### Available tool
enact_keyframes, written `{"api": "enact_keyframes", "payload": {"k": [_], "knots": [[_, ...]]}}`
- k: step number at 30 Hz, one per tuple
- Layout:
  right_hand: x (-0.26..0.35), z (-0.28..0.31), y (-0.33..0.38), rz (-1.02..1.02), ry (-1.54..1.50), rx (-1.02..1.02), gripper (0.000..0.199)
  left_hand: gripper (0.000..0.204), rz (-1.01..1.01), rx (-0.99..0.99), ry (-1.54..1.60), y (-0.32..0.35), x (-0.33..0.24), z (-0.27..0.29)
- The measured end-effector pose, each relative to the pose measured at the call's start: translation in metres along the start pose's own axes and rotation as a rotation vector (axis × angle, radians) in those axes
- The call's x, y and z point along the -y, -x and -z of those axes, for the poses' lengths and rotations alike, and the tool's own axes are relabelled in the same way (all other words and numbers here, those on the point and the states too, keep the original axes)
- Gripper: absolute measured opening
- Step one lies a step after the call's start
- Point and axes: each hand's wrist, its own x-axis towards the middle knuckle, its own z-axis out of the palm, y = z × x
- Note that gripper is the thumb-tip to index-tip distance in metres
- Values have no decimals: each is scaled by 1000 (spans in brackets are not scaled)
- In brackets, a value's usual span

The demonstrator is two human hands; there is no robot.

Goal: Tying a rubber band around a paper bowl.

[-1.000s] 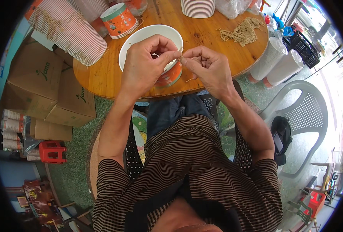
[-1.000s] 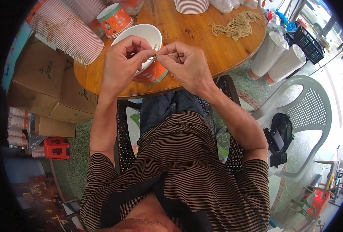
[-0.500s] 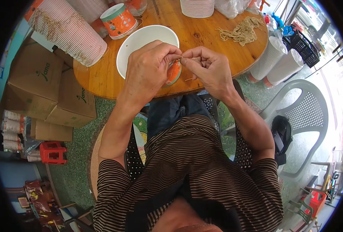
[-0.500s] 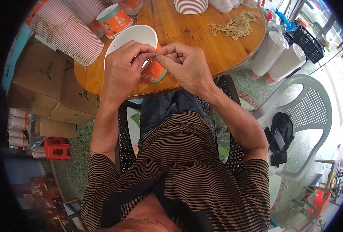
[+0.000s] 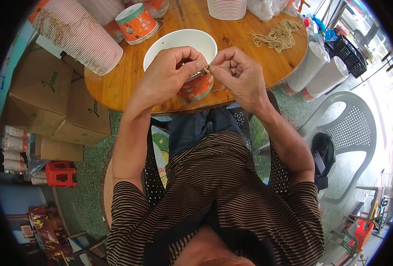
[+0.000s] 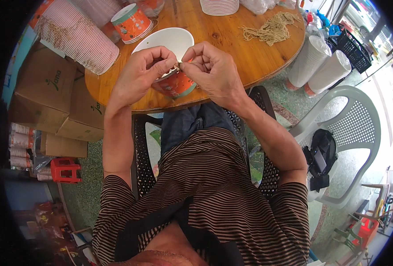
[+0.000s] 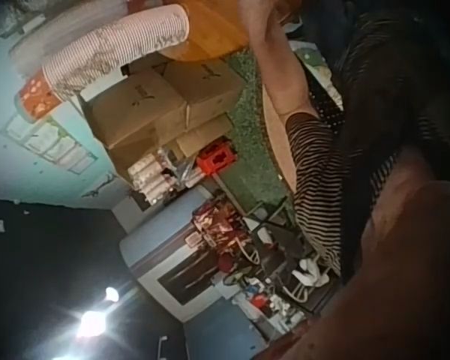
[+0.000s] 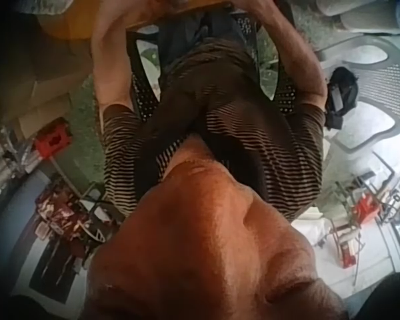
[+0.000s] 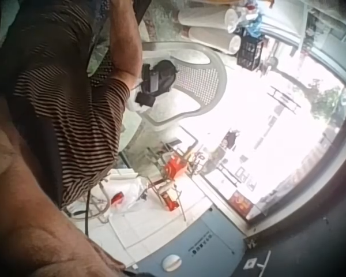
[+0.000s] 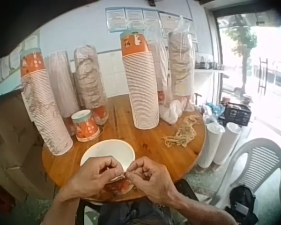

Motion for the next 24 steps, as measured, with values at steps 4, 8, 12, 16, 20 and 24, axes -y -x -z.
{"api": "enact_keyframes", "payload": {"k": [4,8,12,16,20,24], "knots": [[-5,6,0,74,122,47,6,21,28,13,73,0,-1,1],[-5,8,1,32,158,51,8,21,-85,-25,19,-4,6,3],[8,9,2,-42,160,74,15,21,37,-67,80,-3,2,-1],[16,8,2,-78,189,83,23,22,10,-122,1,-4,1,-6],[11,11,0,-105,236,82,23,25,9,-175,-35,-5,0,-10],[7,12,-3,-103,122,68,21,25,-1,-180,-40,-6,2,-9]]}}
